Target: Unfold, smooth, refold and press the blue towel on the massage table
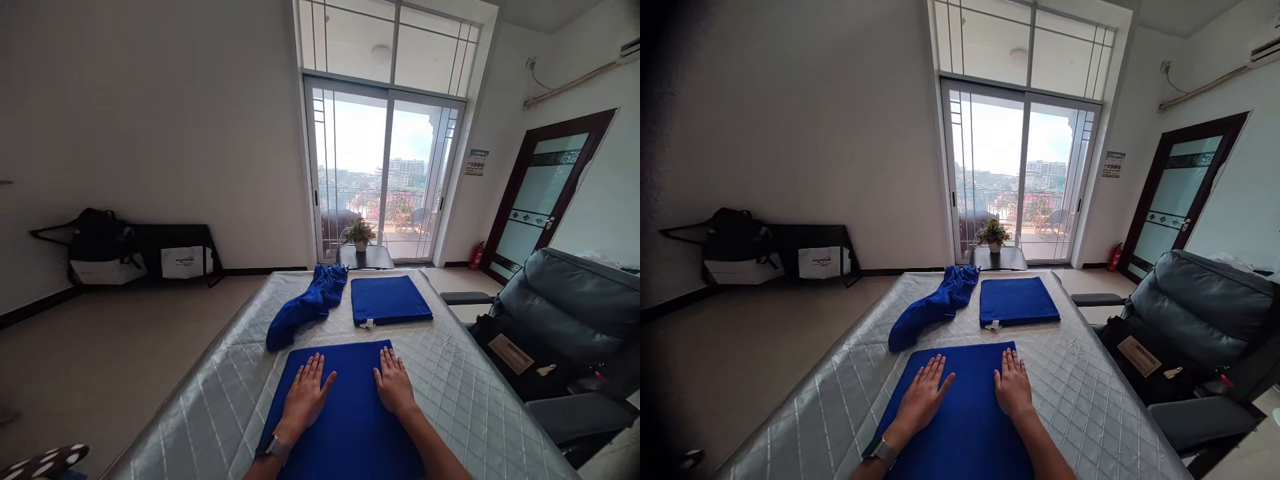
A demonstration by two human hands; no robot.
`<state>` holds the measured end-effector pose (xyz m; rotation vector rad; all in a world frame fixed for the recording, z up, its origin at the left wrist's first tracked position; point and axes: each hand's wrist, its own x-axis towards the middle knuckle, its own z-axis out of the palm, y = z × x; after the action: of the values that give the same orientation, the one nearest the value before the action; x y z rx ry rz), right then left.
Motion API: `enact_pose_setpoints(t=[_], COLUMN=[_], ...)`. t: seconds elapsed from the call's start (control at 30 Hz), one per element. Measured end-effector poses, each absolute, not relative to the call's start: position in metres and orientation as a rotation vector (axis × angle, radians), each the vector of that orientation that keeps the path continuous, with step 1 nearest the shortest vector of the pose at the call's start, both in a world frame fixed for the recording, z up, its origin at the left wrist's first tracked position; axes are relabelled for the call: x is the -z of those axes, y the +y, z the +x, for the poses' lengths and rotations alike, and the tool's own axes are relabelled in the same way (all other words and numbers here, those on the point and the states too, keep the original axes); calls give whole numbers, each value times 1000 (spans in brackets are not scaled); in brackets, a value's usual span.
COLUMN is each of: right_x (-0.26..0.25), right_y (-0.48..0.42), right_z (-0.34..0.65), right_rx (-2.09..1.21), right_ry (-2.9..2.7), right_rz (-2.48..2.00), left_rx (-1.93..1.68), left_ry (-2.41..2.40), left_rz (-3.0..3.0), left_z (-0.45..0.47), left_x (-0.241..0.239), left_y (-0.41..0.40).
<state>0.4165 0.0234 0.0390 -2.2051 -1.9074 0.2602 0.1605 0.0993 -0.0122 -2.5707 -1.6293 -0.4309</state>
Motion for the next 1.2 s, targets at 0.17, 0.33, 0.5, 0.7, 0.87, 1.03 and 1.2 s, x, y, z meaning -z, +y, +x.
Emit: enact_pose_setpoints(t=[0.17,0.33,0.5,0.7,0.87,1.03,1.2], right_x=[-37,-39,-44,-46,-43,-43,-44], right_y=[24,23,18,7,5,6,6], right_z=[417,416,415,410,408,408,409], right_rx=[-248,-246,-221,-292,-318,-343,-356], right_ry=[-1899,-1893,-1910,-1928,-1894,-1893,-1887], right_rz=[-2217,-2209,-2219,-2241,-2282,-2276,-2268], left_rx=[472,515,535,491,469,546,579], left_ry=[-1619,-1523,-1652,-1678,-1659,-1732,-1675], left_rz=[-2465,-2475,-2395,-2409,-2450,-2416,-2445], left_z=[113,108,114,118,115,115,114], left_x=[34,43,41,34,32,34,28], left_y=[110,109,110,107,106,107,102])
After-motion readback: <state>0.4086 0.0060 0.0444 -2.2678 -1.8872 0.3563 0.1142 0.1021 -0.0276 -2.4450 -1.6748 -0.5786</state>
